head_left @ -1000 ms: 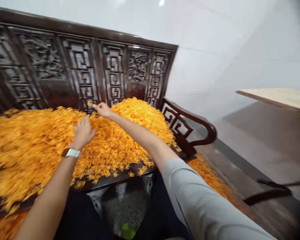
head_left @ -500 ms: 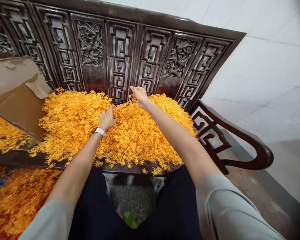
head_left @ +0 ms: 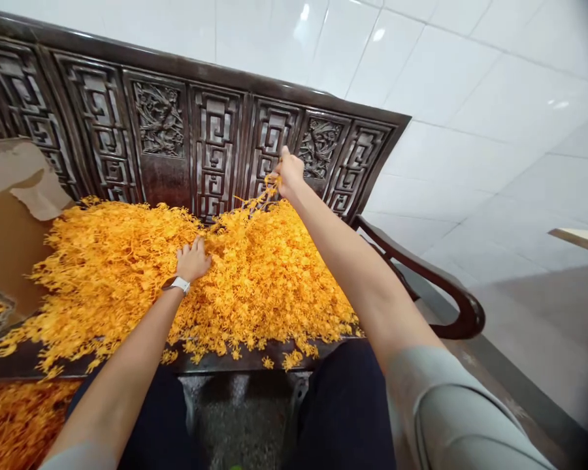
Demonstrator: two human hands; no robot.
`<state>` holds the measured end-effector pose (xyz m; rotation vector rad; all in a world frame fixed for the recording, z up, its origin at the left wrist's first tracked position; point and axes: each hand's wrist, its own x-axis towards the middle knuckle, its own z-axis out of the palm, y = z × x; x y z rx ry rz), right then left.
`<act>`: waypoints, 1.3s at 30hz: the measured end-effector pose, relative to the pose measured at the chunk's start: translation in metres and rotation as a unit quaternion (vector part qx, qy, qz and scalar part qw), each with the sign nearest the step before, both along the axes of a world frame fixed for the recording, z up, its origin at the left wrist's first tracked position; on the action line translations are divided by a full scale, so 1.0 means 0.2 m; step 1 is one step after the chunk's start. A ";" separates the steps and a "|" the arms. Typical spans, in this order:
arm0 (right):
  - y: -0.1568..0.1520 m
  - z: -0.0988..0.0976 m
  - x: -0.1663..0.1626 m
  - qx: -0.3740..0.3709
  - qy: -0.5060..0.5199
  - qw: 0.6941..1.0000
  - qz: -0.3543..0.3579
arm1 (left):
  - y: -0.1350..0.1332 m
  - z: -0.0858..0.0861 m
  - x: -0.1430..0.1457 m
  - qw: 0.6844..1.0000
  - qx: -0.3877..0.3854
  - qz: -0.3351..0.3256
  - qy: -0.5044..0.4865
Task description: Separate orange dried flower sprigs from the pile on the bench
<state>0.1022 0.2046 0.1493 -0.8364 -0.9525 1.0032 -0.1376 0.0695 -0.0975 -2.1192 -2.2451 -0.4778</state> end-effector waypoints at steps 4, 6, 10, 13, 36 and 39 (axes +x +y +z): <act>0.00 0.18 0.06 0.018 0.061 0.998 0.008 | -0.02 0.07 0.05 0.999 0.034 0.007 -0.037; -0.03 0.26 0.07 0.025 0.074 0.997 0.020 | -0.04 0.15 0.13 0.993 0.103 0.009 -0.057; -0.13 0.33 0.03 0.033 0.089 0.992 0.084 | -0.09 0.31 0.38 0.943 0.271 -0.108 -0.159; -0.22 0.35 -0.03 0.018 0.094 0.982 0.164 | -0.12 0.38 0.52 0.916 0.291 -0.174 -0.213; -0.64 0.00 0.33 0.059 0.096 0.967 0.226 | 0.09 0.37 -0.05 0.936 0.284 -0.018 -0.205; -0.60 -0.11 0.38 0.060 0.121 0.965 0.226 | 0.04 0.40 0.02 0.951 0.231 -0.021 -0.203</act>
